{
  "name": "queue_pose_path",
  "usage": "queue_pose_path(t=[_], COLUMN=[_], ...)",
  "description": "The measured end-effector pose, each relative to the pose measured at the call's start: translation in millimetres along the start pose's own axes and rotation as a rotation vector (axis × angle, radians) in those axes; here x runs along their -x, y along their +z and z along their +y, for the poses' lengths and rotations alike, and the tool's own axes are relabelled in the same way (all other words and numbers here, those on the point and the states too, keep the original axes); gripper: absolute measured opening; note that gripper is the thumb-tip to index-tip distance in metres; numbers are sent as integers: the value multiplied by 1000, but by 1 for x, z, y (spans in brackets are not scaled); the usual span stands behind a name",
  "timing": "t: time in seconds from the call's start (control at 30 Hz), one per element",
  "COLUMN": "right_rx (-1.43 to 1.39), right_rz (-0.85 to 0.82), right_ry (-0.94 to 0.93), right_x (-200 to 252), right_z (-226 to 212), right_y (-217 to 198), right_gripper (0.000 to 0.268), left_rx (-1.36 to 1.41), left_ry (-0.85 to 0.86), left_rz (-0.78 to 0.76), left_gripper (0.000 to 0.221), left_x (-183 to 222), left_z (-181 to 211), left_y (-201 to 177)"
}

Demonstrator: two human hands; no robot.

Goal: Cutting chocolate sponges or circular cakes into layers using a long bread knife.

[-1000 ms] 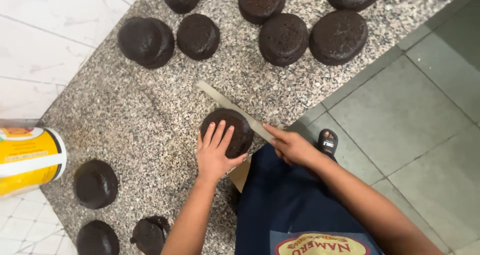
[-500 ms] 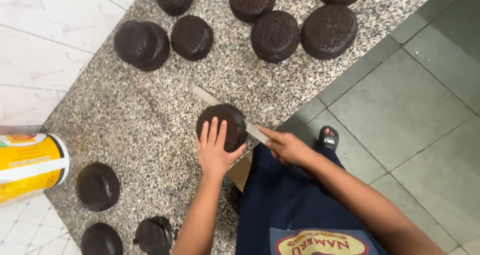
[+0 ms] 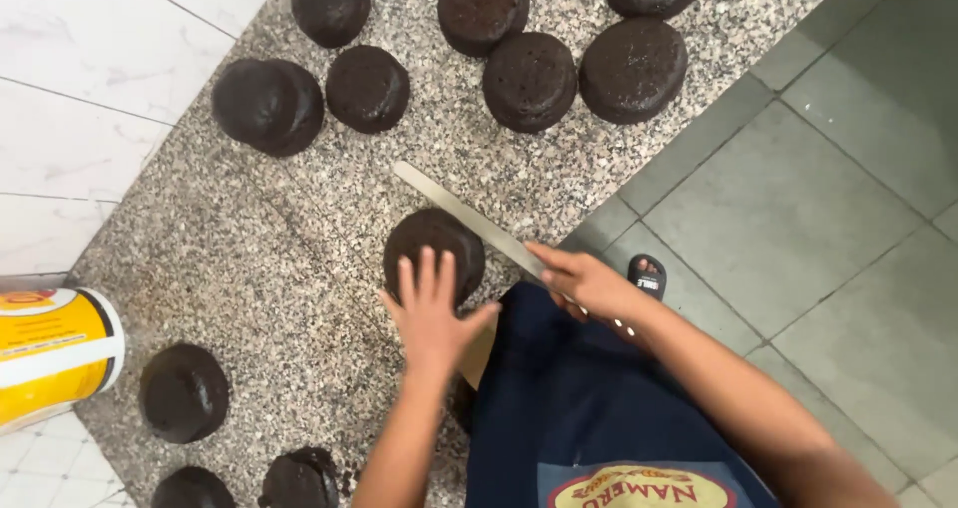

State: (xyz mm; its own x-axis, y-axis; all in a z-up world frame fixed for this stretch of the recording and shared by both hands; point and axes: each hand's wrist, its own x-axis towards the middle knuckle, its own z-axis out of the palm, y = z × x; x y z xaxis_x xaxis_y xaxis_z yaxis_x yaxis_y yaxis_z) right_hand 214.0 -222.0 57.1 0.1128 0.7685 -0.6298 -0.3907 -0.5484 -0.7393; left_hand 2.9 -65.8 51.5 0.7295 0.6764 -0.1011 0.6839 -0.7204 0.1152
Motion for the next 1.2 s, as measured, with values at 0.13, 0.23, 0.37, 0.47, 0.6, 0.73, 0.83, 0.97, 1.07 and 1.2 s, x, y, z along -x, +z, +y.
queue_pose_path(t=[0.13, 0.23, 0.37, 0.47, 0.6, 0.73, 0.83, 0.97, 1.07, 1.2], right_rx=[1, 51, 19, 67, 108, 179, 225, 138, -18, 65], right_rz=[12, 21, 42, -4, -84, -78, -60, 10, 49, 37], right_ry=[44, 105, 178, 71, -52, -62, -20, 56, 73, 5], right_x=[-4, 28, 51, 28, -26, -9, 26, 55, 43, 5], right_z=[2, 3, 45, 23, 4, 23, 52, 67, 20, -18], right_y=[0, -6, -18, -6, 17, 11, -4, -15, -12, -5], right_gripper=[55, 55, 54, 55, 56, 57, 57, 56, 55, 57], left_rx=[-14, 85, 87, 58, 76, 112, 146, 215, 379, 12], left_ry=[208, 254, 245, 252, 240, 175, 125, -143, -83, -61], left_rz=[115, 227, 229, 248, 293, 338, 358, 334, 179, -48], left_gripper=[102, 94, 91, 91, 90, 87, 88, 101, 112, 113], left_x=[-24, -26, -26, -25, -25, -24, -16, 2, 11, -14], left_z=[-52, -59, -57, -56, -49, -40, -23, 40, 57, 7], left_y=[13, 22, 24, 23, 20, 21, 25, 28, 6, -13])
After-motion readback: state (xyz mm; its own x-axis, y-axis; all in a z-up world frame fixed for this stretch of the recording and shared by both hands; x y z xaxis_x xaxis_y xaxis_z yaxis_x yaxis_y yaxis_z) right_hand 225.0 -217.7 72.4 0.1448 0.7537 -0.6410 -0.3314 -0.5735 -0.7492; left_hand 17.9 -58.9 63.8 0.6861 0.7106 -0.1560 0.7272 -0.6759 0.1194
